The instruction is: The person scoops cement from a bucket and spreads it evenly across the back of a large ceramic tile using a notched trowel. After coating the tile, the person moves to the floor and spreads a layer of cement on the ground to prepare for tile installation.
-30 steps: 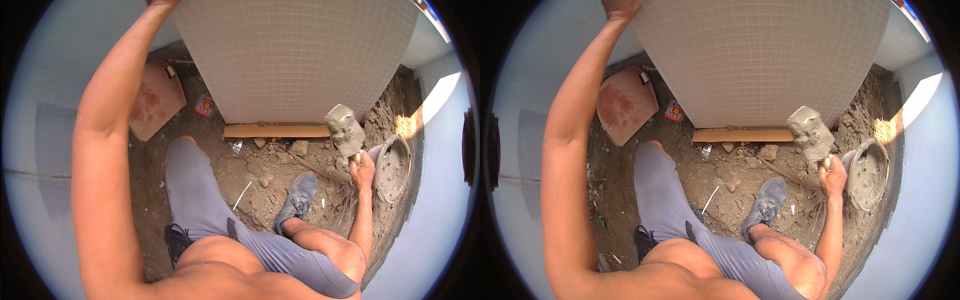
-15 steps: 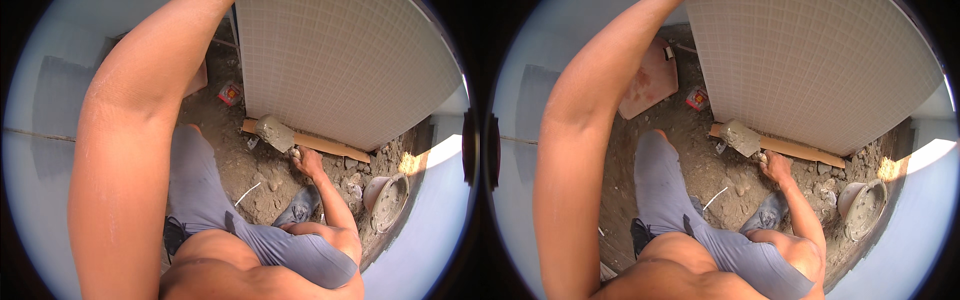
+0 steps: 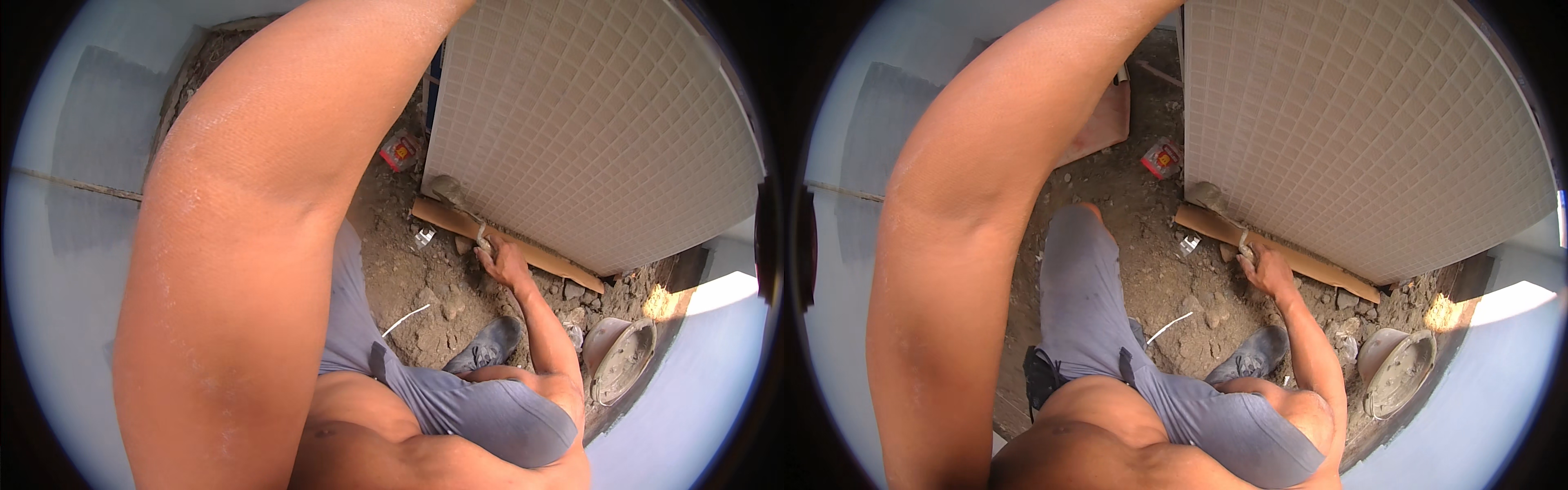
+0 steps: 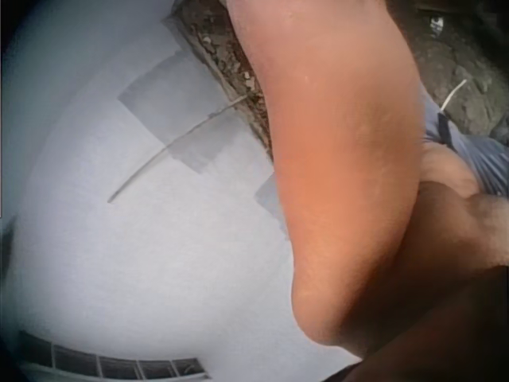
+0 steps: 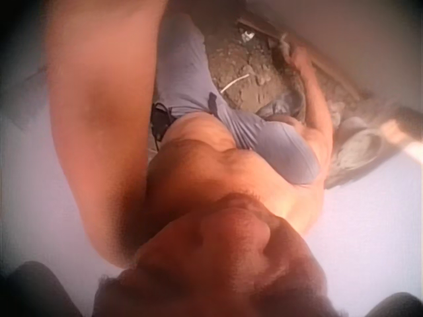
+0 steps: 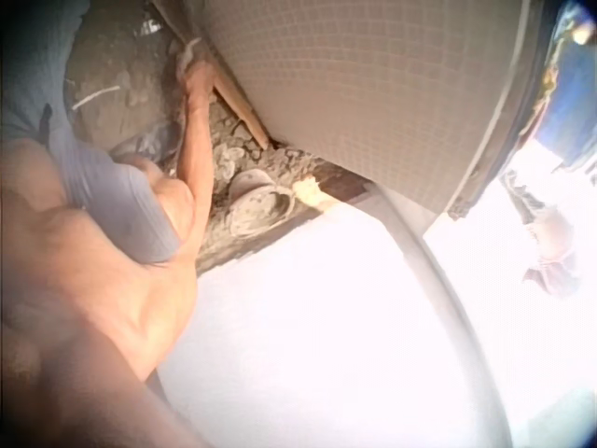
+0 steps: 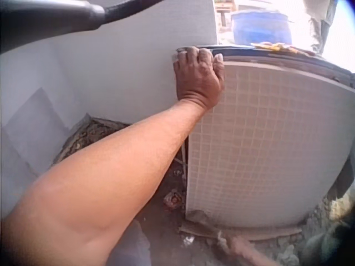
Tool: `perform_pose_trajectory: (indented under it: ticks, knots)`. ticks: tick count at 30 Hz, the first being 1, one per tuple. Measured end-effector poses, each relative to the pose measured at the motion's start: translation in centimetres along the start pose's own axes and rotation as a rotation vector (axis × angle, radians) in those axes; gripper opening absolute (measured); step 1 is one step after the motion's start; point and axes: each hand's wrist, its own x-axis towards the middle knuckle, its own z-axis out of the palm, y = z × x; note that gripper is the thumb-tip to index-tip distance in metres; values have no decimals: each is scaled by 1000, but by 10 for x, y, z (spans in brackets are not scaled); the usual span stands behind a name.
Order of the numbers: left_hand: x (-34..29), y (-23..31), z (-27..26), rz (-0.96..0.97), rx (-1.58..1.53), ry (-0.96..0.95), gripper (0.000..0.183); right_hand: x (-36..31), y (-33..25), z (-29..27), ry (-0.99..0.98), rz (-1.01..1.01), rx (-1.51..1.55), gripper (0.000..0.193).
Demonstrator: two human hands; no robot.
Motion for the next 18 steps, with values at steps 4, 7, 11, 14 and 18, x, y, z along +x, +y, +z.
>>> perform_pose_trajectory:
  ticks: [4, 7, 11, 14, 18]
  knots:
    - [-1, -1, -2, -21, -12, 0, 28, 9, -19, -38, 5, 24, -20, 38]
    - [-1, -6, -10, -20, -61, -32, 26, 14, -46, -73, 79, -19, 21, 36]
    - [2, 6, -9, -51, -125, -122, 22, 11, -63, -131, 204, -105, -35, 33]
    - [16, -17, -15, -86, -202, -267, 29, 16, -91, -161, 315, -221, -72, 31]
    - [46, -41, -33, -263, -449, -643, 47, 24, -119, -206, 411, -255, -104, 29]
